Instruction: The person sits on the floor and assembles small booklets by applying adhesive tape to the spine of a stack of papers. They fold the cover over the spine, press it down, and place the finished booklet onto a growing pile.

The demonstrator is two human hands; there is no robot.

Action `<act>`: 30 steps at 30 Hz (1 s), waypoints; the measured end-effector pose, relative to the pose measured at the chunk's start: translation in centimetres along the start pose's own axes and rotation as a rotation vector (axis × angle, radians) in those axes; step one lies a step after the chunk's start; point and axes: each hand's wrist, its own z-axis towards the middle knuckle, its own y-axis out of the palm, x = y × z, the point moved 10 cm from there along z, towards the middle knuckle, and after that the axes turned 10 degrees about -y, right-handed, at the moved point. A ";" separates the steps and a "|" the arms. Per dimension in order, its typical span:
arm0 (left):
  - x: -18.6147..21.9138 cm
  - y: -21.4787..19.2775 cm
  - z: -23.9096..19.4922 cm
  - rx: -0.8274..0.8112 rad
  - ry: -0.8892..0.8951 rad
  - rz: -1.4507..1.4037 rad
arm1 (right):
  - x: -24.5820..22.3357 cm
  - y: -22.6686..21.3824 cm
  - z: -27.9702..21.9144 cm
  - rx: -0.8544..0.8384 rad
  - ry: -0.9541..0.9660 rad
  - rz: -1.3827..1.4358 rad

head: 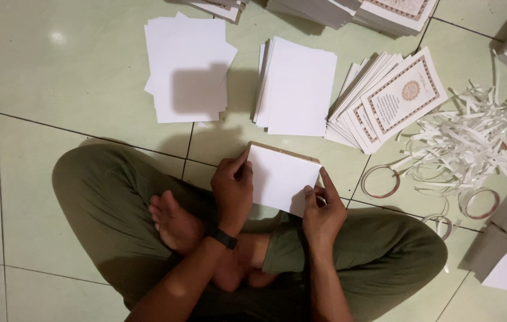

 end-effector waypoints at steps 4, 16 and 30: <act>-0.6 0.2 0.3 -0.017 -0.009 -0.019 | -0.6 -0.2 0.1 -0.004 0.004 -0.017; -0.4 0.2 0.3 0.011 0.032 0.027 | -0.4 -0.2 0.4 -0.014 0.003 -0.045; -0.5 0.3 0.3 0.005 0.028 0.044 | -0.2 0.0 0.4 -0.033 0.029 -0.047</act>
